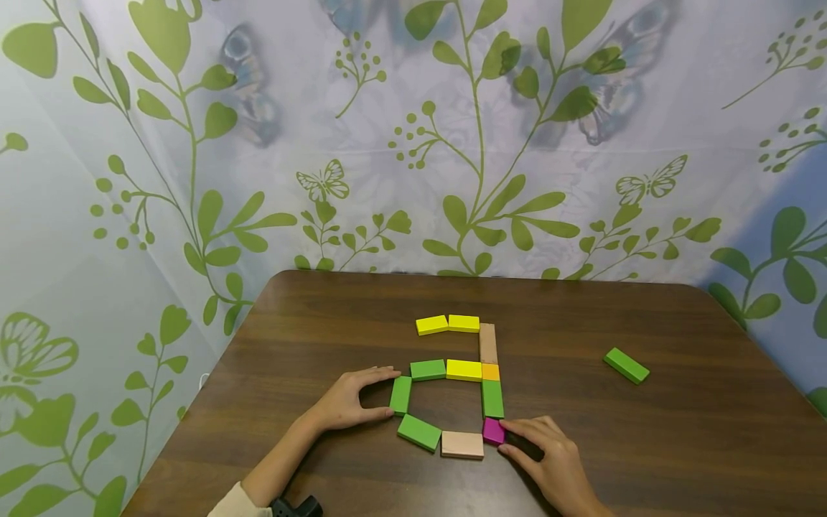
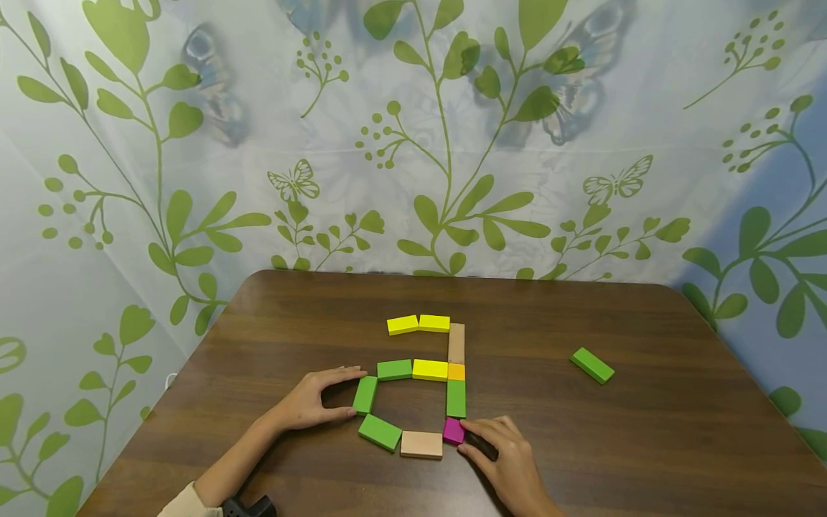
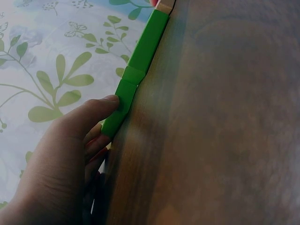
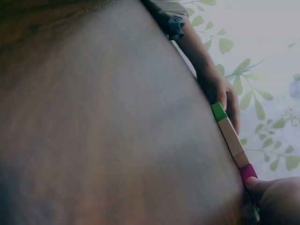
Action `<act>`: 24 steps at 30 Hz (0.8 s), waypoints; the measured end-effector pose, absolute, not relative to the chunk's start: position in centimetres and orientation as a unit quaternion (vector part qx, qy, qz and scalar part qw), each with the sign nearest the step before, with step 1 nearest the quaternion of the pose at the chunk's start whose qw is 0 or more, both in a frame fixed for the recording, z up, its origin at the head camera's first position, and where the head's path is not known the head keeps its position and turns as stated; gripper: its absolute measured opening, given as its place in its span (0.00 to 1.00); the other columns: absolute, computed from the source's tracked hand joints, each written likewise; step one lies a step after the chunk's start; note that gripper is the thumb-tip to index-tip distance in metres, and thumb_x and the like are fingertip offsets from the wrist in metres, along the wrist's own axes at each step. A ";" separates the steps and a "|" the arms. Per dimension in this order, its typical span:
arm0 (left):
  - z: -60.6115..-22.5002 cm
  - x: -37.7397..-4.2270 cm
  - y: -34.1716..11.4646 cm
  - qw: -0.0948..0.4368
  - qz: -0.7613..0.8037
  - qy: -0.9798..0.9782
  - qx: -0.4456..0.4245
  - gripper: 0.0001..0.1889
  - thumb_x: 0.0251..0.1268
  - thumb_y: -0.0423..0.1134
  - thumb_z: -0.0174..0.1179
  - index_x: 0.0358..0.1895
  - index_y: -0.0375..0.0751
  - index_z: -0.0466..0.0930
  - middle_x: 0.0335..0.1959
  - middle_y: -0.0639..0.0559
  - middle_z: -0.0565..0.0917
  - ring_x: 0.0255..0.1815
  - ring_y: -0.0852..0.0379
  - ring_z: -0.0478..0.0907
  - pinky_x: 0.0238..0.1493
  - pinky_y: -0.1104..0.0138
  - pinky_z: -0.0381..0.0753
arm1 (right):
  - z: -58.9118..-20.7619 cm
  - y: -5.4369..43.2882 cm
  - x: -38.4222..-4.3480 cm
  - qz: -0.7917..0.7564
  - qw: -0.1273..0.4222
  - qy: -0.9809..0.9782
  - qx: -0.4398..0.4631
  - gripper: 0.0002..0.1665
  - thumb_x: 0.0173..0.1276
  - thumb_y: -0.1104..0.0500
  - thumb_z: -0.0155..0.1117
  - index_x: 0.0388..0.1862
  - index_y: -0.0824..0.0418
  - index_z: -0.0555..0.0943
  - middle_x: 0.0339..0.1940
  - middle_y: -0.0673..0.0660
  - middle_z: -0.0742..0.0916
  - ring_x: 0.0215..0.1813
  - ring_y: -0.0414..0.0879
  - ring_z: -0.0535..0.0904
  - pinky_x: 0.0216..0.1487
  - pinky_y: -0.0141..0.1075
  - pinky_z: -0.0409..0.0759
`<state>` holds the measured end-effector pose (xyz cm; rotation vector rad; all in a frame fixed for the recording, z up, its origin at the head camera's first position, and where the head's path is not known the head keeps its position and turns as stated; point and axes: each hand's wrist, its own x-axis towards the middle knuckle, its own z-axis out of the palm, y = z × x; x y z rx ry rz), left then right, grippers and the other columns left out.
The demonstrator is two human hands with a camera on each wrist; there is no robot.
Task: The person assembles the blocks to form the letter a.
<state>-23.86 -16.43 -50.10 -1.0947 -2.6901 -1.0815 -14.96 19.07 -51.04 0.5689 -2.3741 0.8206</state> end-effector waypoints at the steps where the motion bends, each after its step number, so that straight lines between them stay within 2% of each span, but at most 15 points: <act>1: -50.1 -23.9 -16.4 0.021 -0.349 -0.868 -0.353 0.31 0.55 0.58 0.61 0.63 0.52 0.71 0.62 0.52 0.72 0.64 0.53 0.65 0.58 0.50 0.67 | -51.0 19.0 -15.0 0.304 0.279 -0.886 0.212 0.24 0.40 0.59 0.79 0.40 0.49 0.86 0.36 0.38 0.83 0.38 0.33 0.73 0.39 0.19 0.71; 24: -50.2 -23.9 -16.4 0.019 -0.353 -0.865 -0.356 0.32 0.55 0.58 0.61 0.63 0.52 0.71 0.62 0.52 0.72 0.64 0.52 0.65 0.58 0.50 0.67 | -51.2 19.1 -15.0 0.309 0.275 -0.886 0.211 0.23 0.40 0.59 0.79 0.40 0.48 0.86 0.37 0.38 0.83 0.39 0.34 0.73 0.40 0.17 0.70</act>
